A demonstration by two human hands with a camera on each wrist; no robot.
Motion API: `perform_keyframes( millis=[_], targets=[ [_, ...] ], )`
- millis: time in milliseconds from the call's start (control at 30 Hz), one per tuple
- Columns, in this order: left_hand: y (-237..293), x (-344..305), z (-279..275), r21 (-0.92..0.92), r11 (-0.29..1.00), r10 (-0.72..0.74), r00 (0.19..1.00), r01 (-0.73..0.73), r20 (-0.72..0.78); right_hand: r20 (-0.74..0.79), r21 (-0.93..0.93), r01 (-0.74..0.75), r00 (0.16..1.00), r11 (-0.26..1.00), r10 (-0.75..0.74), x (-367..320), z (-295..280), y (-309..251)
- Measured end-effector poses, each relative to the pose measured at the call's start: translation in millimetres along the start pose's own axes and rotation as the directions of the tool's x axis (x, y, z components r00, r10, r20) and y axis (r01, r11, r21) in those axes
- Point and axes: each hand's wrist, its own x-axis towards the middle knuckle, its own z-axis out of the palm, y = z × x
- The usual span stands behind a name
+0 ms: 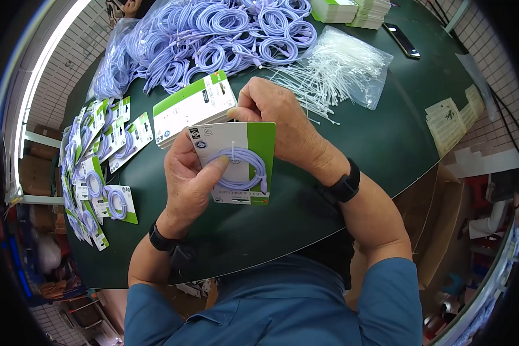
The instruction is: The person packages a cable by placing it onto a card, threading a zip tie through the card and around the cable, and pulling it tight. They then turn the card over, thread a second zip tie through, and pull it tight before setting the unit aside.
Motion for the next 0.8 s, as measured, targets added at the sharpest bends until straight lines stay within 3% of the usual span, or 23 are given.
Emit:
perform_keyframes(
  millis=[133,367,500,633,667,733,800],
  targets=[
    [6.1,0.5,8.0,-0.053,0.998,0.012,0.997,-0.016,-0.08,-0.033,-0.024,0.047,0.998,0.999,-0.048,-0.7,3.2,-4.1],
    [-4.3,1.8,3.5,-0.005,1.0,0.005,0.998,-0.005,-0.06,-0.035,-0.095,0.124,0.991,0.988,-0.128,-5.7,8.0,-3.2],
    [-9.1,2.4,-7.5,0.013,1.0,-0.001,0.999,0.002,-0.039,-0.125,-0.191,0.14,0.978,0.972,-0.166,-5.9,11.6,-1.5],
    [-4.4,8.0,-3.4,0.022,1.0,0.012,0.999,-0.011,-0.037,-0.093,-0.047,0.036,0.995,0.998,-0.04,-4.9,7.4,-1.2],
    [-2.8,8.4,-2.7,0.027,1.0,0.016,0.999,-0.014,-0.046,-0.129,0.133,-0.066,0.988,0.989,0.083,-5.3,5.4,-1.1],
    [-1.2,11.8,-2.9,0.002,1.0,0.032,0.995,-0.032,-0.099,-0.12,0.478,-0.24,0.935,0.845,0.334,-4.6,1.4,-2.3],
    [0.0,16.4,-5.3,-0.032,0.998,0.044,0.983,-0.05,-0.179,-0.063,0.525,-0.253,0.94,0.812,0.334,-3.6,-2.9,-9.4]
  ],
)
